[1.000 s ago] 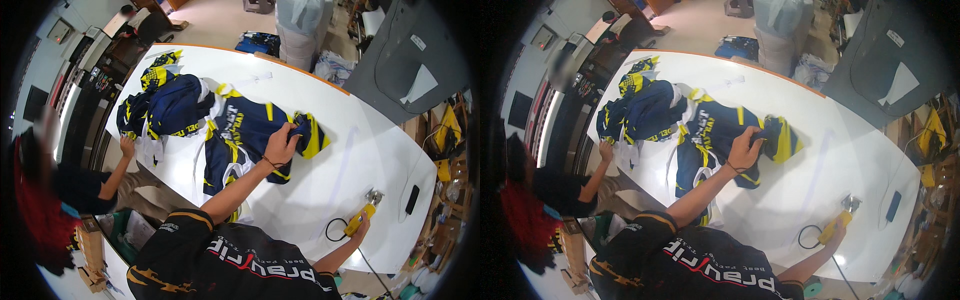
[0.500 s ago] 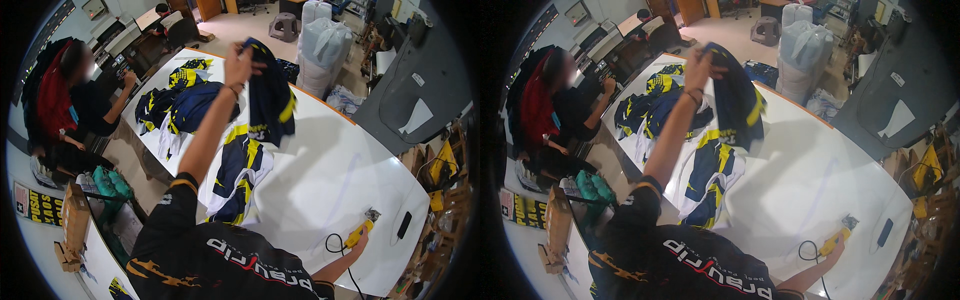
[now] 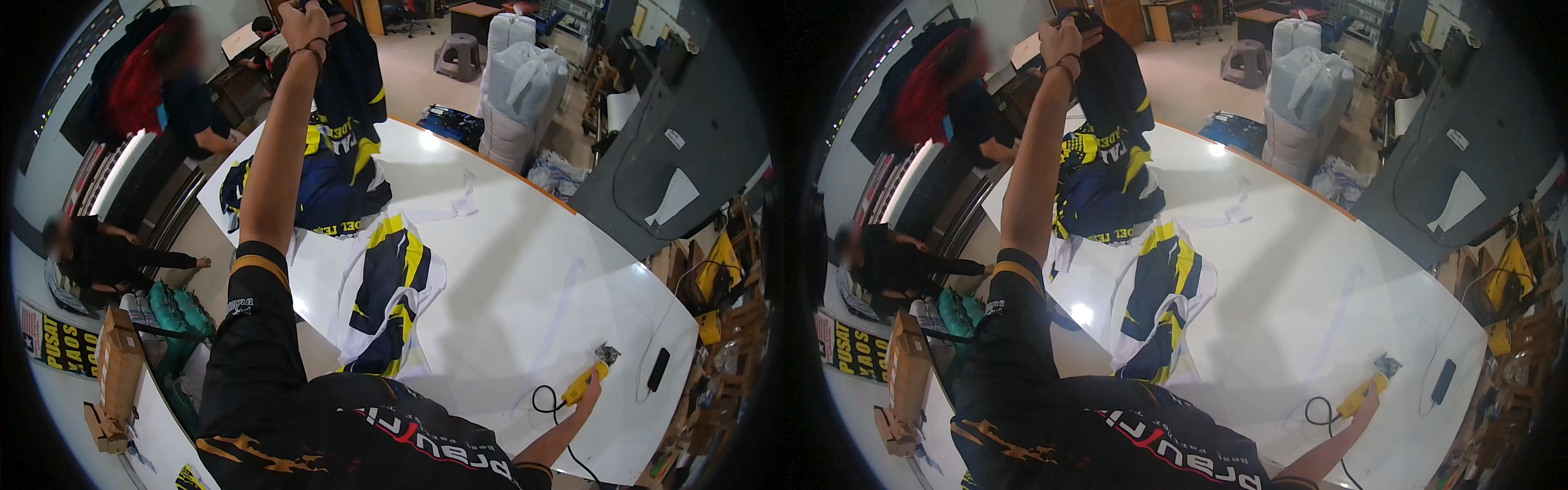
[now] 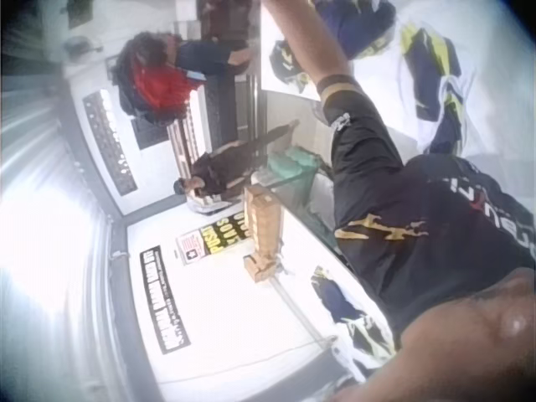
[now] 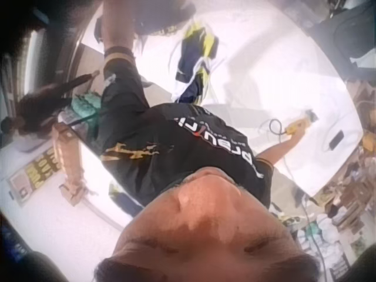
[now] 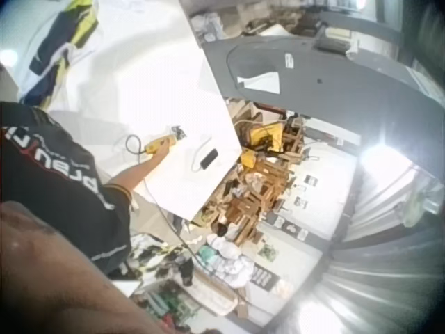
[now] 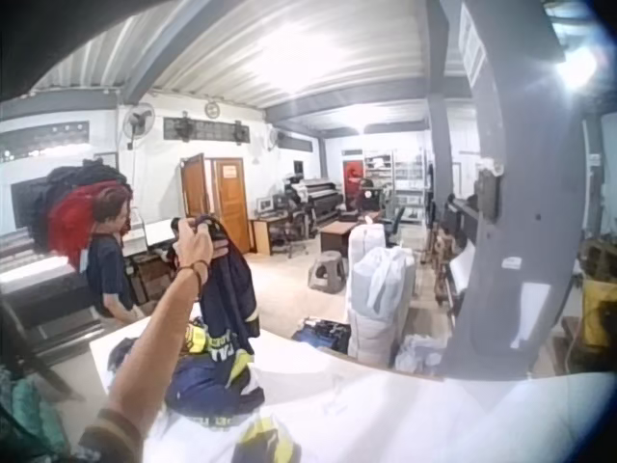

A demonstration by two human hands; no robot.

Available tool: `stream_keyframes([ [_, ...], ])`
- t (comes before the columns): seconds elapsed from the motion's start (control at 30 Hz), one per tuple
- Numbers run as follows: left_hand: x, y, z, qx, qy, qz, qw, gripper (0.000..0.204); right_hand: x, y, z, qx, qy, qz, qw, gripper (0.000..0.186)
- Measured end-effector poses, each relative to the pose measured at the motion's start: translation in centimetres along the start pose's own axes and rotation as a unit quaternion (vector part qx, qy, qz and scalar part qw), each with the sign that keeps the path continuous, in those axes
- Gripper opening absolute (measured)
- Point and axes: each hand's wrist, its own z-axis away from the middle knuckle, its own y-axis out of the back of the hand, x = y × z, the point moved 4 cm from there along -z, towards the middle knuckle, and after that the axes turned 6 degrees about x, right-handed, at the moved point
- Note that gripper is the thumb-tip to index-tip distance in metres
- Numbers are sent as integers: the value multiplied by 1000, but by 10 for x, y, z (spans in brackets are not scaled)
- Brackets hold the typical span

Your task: The person uses a yellow electric fabric cutter to trim the edges of several blue and yellow sports jerseys laid out on a white table. The person repeatedly positions each jersey, cuts along the edges, and moves the cut pieces aside.

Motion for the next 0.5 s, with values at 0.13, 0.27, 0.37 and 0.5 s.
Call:
stream_keyframes([
  [0.13, -6, 1, -28, 49, -9, -22, 998, 32, 2, 7, -6, 8, 24, 23, 999, 56],
  [0.27, -48, 41, -132, 87, -158, -326, 928, 54, 6, -3, -5, -4, 12, 29, 999, 57],
  [0.37, -84, 42, -155, 148, -90, -324, 930, 61, 15, 16, -16, 33, 30, 44, 998, 55],
  [0.5, -77, 108, -240, 123, 27, -257, 958, 60, 18, -13, -27, -2, 20, 47, 999, 53],
])
